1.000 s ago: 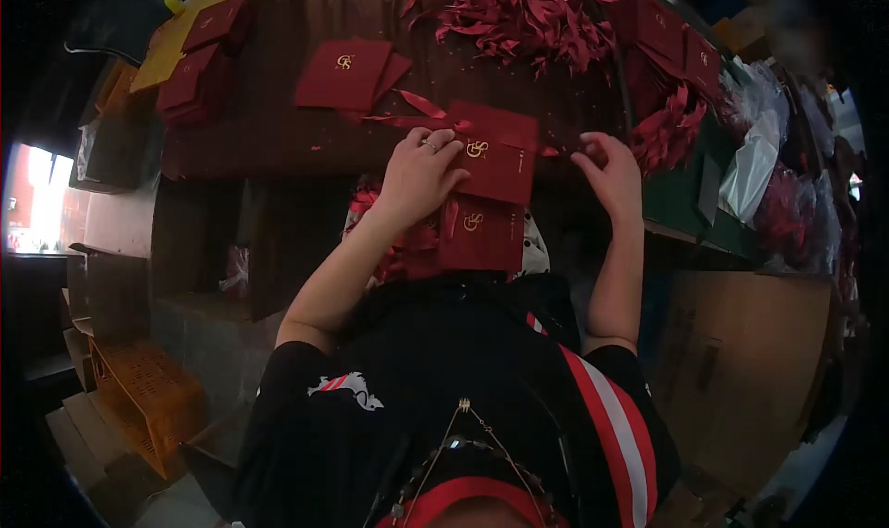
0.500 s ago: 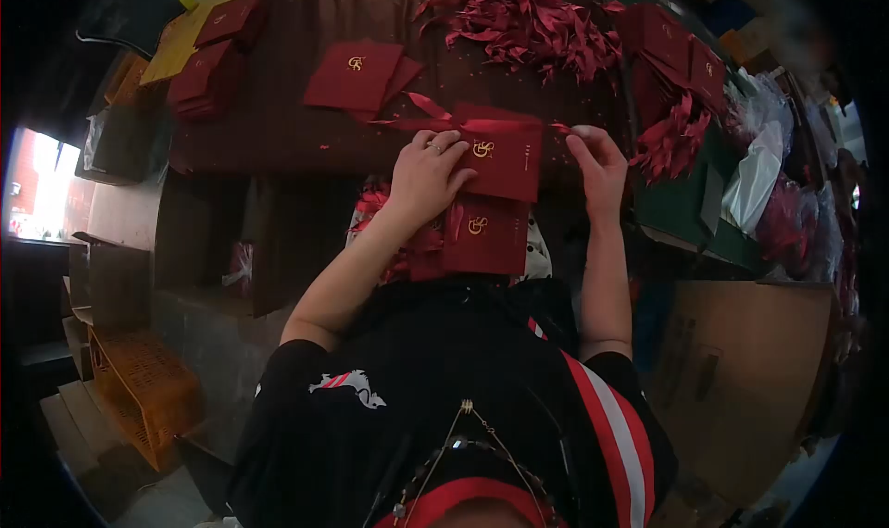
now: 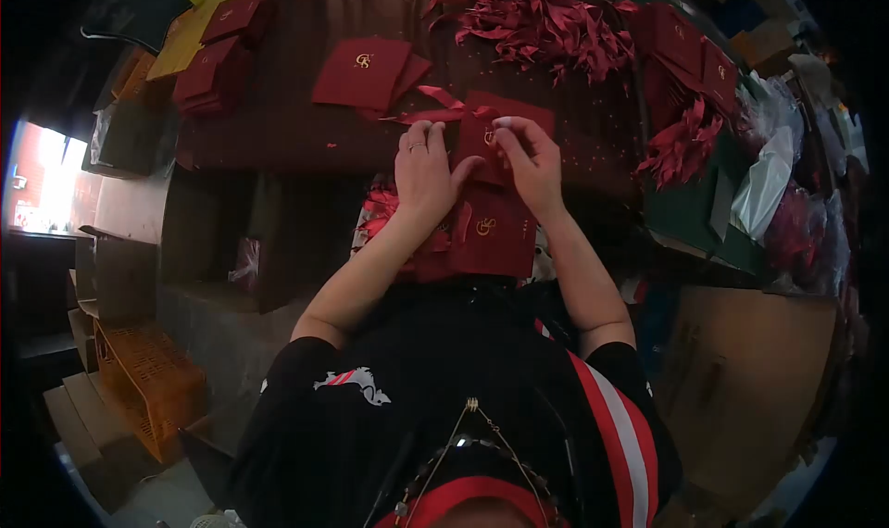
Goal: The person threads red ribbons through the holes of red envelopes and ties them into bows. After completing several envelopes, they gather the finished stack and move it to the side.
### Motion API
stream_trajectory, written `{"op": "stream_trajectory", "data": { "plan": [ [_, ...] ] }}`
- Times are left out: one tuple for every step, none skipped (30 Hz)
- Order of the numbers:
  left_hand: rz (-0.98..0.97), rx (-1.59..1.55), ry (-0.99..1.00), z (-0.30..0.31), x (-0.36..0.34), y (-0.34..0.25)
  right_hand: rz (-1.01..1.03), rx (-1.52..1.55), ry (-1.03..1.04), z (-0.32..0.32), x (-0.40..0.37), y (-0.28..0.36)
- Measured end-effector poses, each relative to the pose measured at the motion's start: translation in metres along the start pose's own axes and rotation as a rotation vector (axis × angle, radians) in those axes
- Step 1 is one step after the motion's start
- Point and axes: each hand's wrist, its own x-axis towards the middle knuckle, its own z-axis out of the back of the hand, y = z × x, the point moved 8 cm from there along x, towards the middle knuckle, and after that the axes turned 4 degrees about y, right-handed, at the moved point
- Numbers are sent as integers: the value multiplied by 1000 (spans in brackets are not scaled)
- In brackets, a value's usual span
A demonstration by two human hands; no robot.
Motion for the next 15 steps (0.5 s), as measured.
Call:
{"op": "stream_trajectory", "data": {
  "plan": [
    [-19,1,24,-3,-2,2,-19,-54,-7,-2,-3,-10],
    [-36,3,45,-6,-3,3,-36,-109,-12,-4,-4,-19],
    [-33,3,44,-5,-3,3,137,-377,-53,-6,-5,-4],
    [-22,-59,59,-4,-5,2,135,-377,-49,-8,-5,-4],
    [-12,-121,76,-4,-7,1,120,-375,-50,-8,-5,-5],
    [13,-155,56,-2,-9,3,107,-373,-53,-9,-5,-6],
    [12,-155,56,0,-9,3,108,-373,-53,-9,-5,-7],
    [2,-134,20,5,-10,2,138,-379,-43,-8,-4,-5],
    [-6,-114,-16,10,-10,1,167,-386,-32,-9,-4,-3],
    [-5,-116,-17,9,-11,2,167,-388,-31,-8,-3,-6],
    [40,-182,20,3,-11,8,195,-398,-32,-8,-2,-7],
    [85,-247,58,1,-10,12,223,-408,-32,-8,-1,-6],
    [86,-247,55,3,-9,11,225,-409,-30,-8,1,-7],
    [177,-307,132,-3,-8,15,212,-401,-15,-8,4,-9],
    [269,-366,210,-8,-9,19,199,-392,-2,-9,5,-8]
  ]
}}
